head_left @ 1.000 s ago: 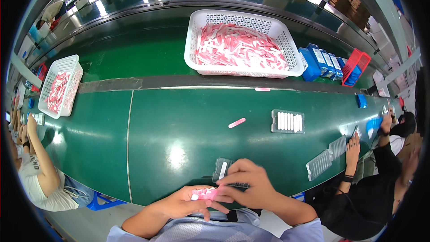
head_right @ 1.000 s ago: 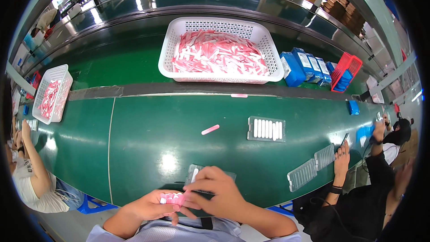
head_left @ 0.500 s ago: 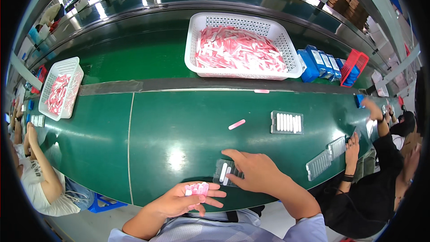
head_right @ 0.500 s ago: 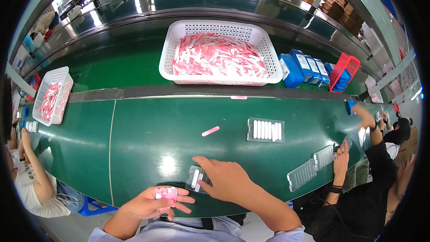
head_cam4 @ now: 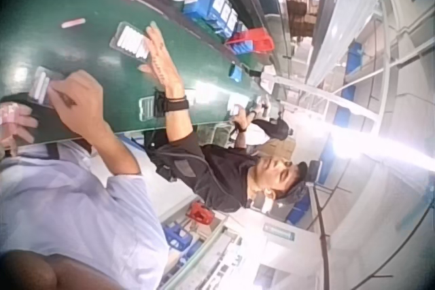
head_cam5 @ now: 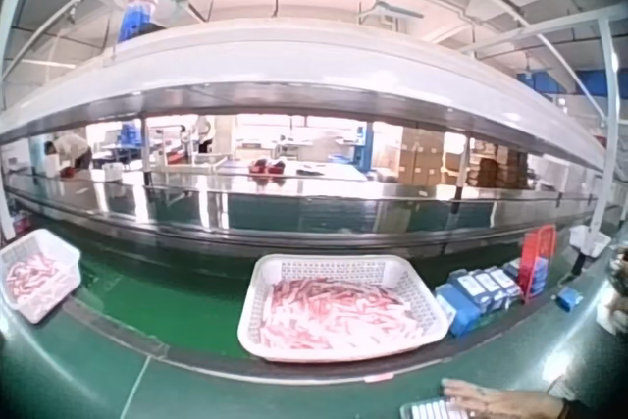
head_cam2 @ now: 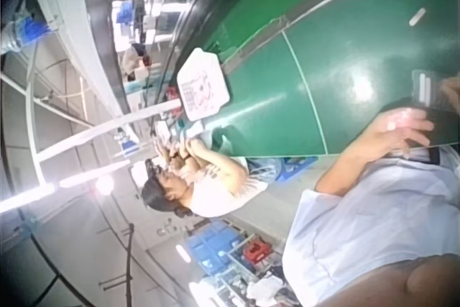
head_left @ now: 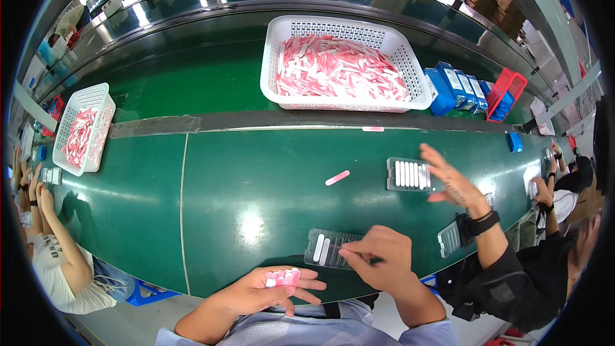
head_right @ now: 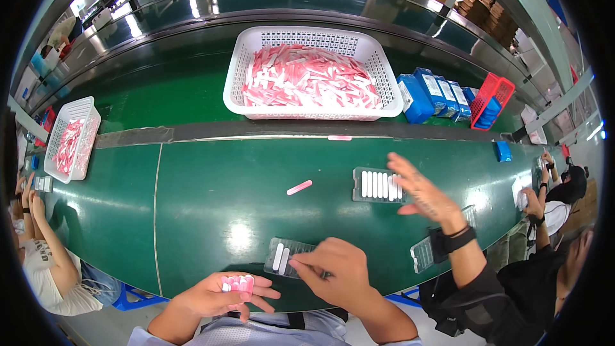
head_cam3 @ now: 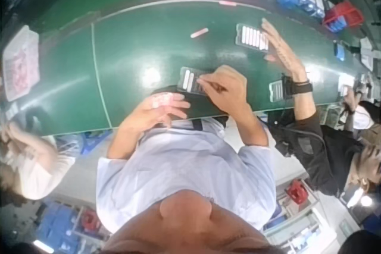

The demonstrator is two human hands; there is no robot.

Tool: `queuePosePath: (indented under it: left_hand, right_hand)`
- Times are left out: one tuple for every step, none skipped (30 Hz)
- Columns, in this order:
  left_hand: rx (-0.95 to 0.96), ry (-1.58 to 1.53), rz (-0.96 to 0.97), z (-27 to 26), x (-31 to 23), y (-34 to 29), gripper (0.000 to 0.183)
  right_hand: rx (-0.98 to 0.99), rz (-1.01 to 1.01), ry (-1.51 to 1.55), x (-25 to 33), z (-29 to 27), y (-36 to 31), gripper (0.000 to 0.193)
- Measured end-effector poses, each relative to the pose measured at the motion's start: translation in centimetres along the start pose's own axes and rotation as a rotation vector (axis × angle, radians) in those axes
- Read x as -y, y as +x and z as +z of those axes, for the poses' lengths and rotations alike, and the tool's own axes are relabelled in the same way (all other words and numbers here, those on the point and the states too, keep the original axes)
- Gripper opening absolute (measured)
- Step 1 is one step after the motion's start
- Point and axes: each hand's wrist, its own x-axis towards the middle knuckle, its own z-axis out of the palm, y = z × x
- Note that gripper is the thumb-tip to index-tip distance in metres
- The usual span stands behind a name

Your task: The person sorts small pink components by hand, taking them from a pile and placing them individually into clear plastic compartment trays.

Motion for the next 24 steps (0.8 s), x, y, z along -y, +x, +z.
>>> queuePosePath:
  left_hand:
    - [-0.011,-0.007,0.017,-0.3,0.2,-0.1,0.056]
    - [-0.021,-0.015,0.033,-0.4,0.2,-0.2,0.056]
    - [-0.019,-0.016,0.03,-0.5,0.2,-0.1,0.056]
    - [-0.016,-0.007,0.038,-0.5,0.2,-0.1,0.055]
    - [-0.013,0.002,0.046,-0.5,0.1,0.0,0.054]
    - [-0.011,0.002,0.043,-0.4,0.1,0.2,0.054]
    - [-0.033,-0.013,0.03,-0.4,0.2,0.3,0.053]
    - [-0.056,-0.027,0.017,-0.4,0.1,0.4,0.053]
    - [-0.061,-0.027,0.017,-0.4,0.1,0.5,0.053]
    - [-0.073,-0.027,-0.027,-0.4,0.0,0.6,0.058]
    - [-0.078,-0.025,-0.072,-0.4,-0.1,0.7,0.063]
    - [-0.077,-0.024,-0.073,-0.4,0.1,0.9,0.063]
    - [-0.02,-0.002,-0.032,-0.5,0.3,1.0,0.06]
    - [0.037,0.02,0.008,-0.4,0.4,1.2,0.057]
    - [0.04,0.021,0.004,-0.1,0.3,1.4,0.057]
    - [0.02,0.041,-0.031,0.4,0.1,1.8,0.055]
    - [-0.002,0.06,-0.065,0.9,0.0,2.1,0.053]
    - [0.0,0.061,-0.068,1.2,0.0,2.3,0.053]
    - [0.019,0.104,-0.087,1.4,0.1,2.5,0.05]
    - [0.037,0.147,-0.105,1.5,0.1,2.6,0.047]
    - [0.037,0.148,-0.107,1.5,0.2,2.5,0.047]
    - [0.065,0.125,-0.111,1.4,0.2,2.2,0.049]
    - [0.089,0.102,-0.113,1.2,0.4,1.9,0.052]
    - [0.081,0.095,-0.102,1.0,0.4,1.5,0.052]
  right_hand:
    - [-0.001,0.001,-0.001,-0.1,-0.2,-0.4,0.019]
    - [0.051,-0.171,-0.255,-0.2,-0.4,-1.0,0.02]
    - [0.105,-0.343,-0.509,-0.1,-0.5,-1.5,0.021]
    - [0.104,-0.34,-0.51,-0.1,-0.1,-1.9,0.021]
    - [0.153,-0.298,-0.492,-0.1,0.6,-2.3,0.024]
    - [0.202,-0.256,-0.474,-0.1,1.0,-2.5,0.027]
    - [0.202,-0.257,-0.47,-0.1,1.0,-2.6,0.027]
    - [0.181,-0.212,-0.395,-0.2,0.9,-2.6,0.028]
    - [0.159,-0.166,-0.32,-0.2,0.9,-2.6,0.029]
    - [0.159,-0.166,-0.315,-0.1,0.8,-2.5,0.029]
    - [0.082,-0.157,-0.346,0.0,0.5,-2.4,0.03]
    - [0.005,-0.148,-0.376,0.1,0.3,-2.2,0.031]
    - [0.003,-0.148,-0.377,0.2,0.4,-2.1,0.031]
    - [-0.013,-0.128,-0.289,0.4,0.7,-2.0,0.03]
    - [-0.03,-0.105,-0.203,0.6,1.0,-1.8,0.029]
    - [-0.033,-0.101,-0.206,1.1,1.3,-1.6,0.029]
    - [0.028,-0.038,-0.059,1.8,1.7,-1.4,0.026]
    - [0.089,0.026,0.087,2.2,1.8,-1.2,0.024]
    - [0.087,0.028,0.086,2.2,1.7,-1.0,0.024]
    - [0.127,0.037,0.135,2.3,1.7,-0.8,0.021]
    - [0.168,0.045,0.185,2.3,1.7,-0.7,0.017]
    - [0.159,0.115,0.239,1.9,1.3,-0.9,0.01]
    - [0.161,0.114,0.242,1.6,0.7,-1.2,0.01]
    - [0.071,0.237,0.324,1.5,0.0,-1.4,0.011]
